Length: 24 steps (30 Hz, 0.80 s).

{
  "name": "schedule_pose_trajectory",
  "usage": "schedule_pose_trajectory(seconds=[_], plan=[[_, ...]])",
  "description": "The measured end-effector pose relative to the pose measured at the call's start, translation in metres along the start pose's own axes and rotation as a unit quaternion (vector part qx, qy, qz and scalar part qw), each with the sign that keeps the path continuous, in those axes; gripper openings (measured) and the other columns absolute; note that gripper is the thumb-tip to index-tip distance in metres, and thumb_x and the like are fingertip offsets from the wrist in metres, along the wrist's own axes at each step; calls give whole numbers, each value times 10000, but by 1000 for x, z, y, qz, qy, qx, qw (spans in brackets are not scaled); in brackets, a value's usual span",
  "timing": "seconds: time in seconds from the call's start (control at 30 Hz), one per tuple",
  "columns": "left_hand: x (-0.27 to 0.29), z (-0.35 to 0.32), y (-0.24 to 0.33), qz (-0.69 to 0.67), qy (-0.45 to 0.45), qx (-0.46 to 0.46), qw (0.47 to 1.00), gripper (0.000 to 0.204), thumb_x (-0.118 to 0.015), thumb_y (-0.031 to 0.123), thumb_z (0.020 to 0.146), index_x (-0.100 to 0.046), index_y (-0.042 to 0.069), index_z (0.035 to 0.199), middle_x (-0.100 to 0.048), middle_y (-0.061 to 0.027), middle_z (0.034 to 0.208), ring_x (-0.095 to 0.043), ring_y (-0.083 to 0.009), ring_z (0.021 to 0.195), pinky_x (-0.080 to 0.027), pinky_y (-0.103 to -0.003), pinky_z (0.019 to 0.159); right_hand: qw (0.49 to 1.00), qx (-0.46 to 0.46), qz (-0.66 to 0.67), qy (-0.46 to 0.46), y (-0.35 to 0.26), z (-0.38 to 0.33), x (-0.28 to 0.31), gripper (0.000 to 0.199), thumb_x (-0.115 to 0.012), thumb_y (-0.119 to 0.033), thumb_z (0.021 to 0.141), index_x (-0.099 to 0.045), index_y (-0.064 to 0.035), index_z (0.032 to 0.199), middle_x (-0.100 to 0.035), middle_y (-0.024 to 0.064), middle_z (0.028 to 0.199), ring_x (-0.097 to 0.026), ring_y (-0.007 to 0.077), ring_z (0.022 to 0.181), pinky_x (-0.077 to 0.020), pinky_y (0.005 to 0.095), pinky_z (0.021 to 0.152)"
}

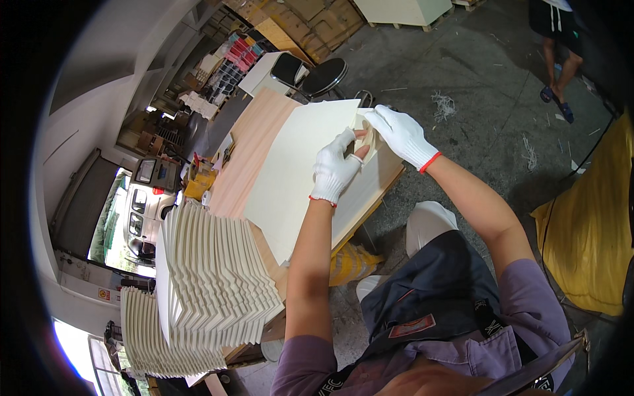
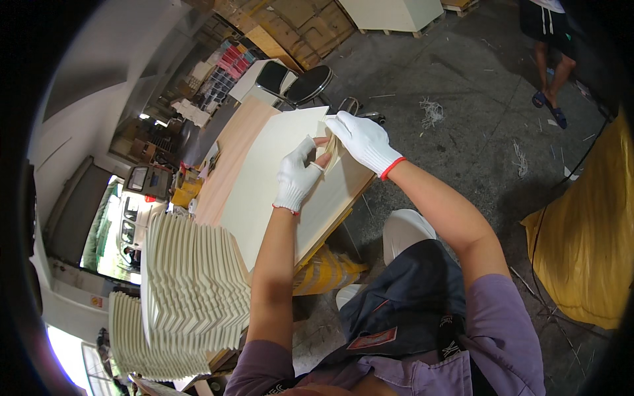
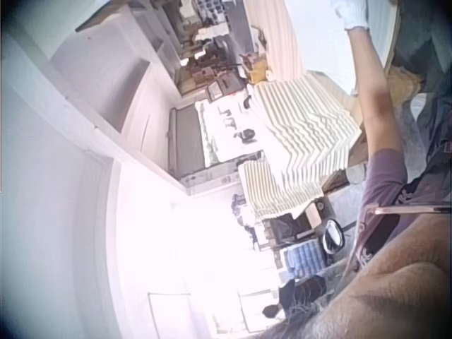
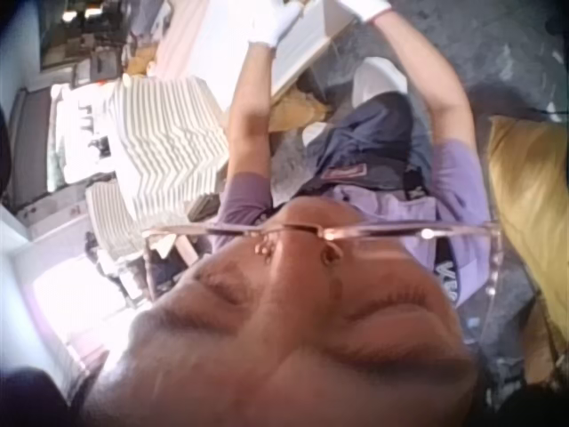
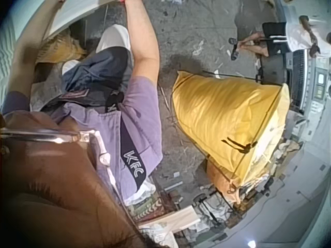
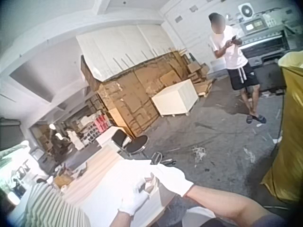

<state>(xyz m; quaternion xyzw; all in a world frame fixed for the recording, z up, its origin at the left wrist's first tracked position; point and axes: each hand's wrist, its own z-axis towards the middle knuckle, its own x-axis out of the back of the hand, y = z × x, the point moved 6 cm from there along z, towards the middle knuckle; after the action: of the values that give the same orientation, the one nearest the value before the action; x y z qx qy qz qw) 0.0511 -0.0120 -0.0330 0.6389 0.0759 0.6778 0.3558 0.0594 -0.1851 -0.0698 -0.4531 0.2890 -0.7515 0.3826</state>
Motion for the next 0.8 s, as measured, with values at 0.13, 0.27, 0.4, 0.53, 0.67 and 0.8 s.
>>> schedule_pose_trajectory(seconds=[0.13,0.27,0.4,0.53,0.67,0.8], plan=[[-2,1,-3,-31,-7,12,999,372,-762,274,901,-703,215,1264,-725,-150,1120,-712,-304,1008,-547,-381,897,1000,1,2,7,1,0,1,458,-403,-511,1064,-663,-166,1217,-716,153,1061,-680,364,992,-515,473,829],[-2,2,-3,-23,-8,4,1000,371,-747,254,911,-700,233,1278,-727,-160,1117,-717,-304,1020,-547,-371,890,1000,-2,-4,6,1,0,0,453,-399,-506,1067,-662,-171,1222,-718,147,1055,-682,355,988,-515,473,831],[1,-2,1,-26,18,0,999,341,-679,234,961,-686,248,1301,-728,-167,1121,-722,-305,1003,-544,-358,869,1000,-12,5,-20,2,0,0,452,-400,-511,1066,-657,-175,1224,-720,146,1053,-683,355,978,-516,475,825],[6,-4,5,10,74,-83,994,290,-610,229,1004,-681,236,1286,-727,-150,1114,-723,-316,970,-542,-356,842,1000,-2,-3,-18,-6,-3,1,443,-398,-507,1067,-651,-173,1210,-719,149,1044,-683,360,969,-515,476,811],[3,-3,12,42,21,-37,998,274,-690,253,956,-702,192,1222,-710,-117,1011,-691,-277,899,-538,-353,816,1000,-2,-4,-2,5,0,-2,428,-394,-492,1071,-650,-173,1199,-716,150,1029,-684,361,964,-514,476,801],[5,-5,17,76,40,-51,995,315,-772,246,891,-725,149,1187,-656,-77,815,-612,-167,752,-515,-318,751,1000,-10,-8,-9,5,0,-4,427,-393,-491,1071,-646,-173,1203,-715,154,1028,-684,362,959,-515,473,799]])
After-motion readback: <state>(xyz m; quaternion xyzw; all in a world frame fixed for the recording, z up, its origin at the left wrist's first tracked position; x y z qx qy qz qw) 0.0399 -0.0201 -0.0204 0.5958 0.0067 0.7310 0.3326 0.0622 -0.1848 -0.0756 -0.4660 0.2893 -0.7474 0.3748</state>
